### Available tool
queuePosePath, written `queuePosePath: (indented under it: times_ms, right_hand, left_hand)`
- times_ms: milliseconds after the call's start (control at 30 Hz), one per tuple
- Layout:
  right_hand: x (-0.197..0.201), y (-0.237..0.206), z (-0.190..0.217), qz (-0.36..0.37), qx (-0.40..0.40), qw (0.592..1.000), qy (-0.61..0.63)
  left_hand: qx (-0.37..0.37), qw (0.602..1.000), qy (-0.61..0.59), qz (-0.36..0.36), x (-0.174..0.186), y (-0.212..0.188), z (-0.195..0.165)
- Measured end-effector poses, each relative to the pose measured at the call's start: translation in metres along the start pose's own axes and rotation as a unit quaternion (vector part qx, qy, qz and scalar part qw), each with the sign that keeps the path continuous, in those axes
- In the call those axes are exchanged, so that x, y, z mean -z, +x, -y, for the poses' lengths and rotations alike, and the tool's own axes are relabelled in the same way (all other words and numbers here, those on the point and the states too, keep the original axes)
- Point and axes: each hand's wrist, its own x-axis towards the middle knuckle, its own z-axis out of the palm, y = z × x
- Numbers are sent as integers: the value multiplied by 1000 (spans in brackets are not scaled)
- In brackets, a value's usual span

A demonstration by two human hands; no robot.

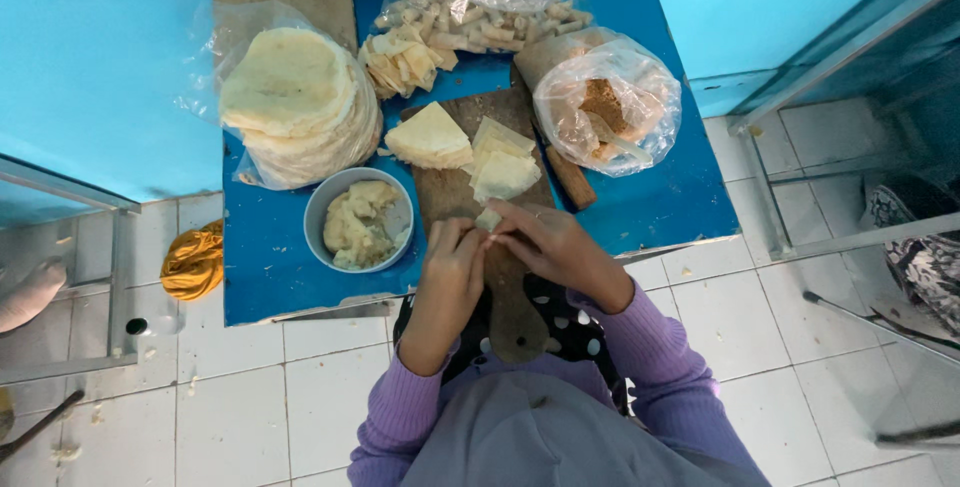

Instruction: The person sits at a small blue table and assembles filled snacks. They take thin triangular wrappers, spoon filling from a bowl onto a wrapper, fold the wrapper over the filling into a triangle, and place the folded piece on a growing stack on the cutting board, repeating the cycle.

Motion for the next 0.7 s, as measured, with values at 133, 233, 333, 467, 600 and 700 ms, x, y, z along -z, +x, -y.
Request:
queuePosePath:
  times_ms: [133, 233, 333, 467, 600, 700]
  right_hand:
    - [-1, 6, -3, 12, -73, 995, 60]
    - [-2, 8, -2, 5, -37, 999, -4]
    - [-2, 9, 1, -18, 11, 997, -73]
    - [-4, 7, 5, -31, 40, 995, -89]
    - [-6, 5, 5, -38, 42, 992, -113]
    - [-9, 5, 3, -49, 36, 988, -141]
  left_hand:
    - [33, 999, -6, 4, -4, 5, 6]
    - [30, 1000, 10, -3, -4, 7, 8]
    - [32, 999, 29, -26, -5, 10, 4]
    - [26, 999, 27, -13, -4, 13, 5]
    - [19, 1000, 8, -2, 0, 10, 7]
    - [17, 1000, 21, -7, -1, 9, 5]
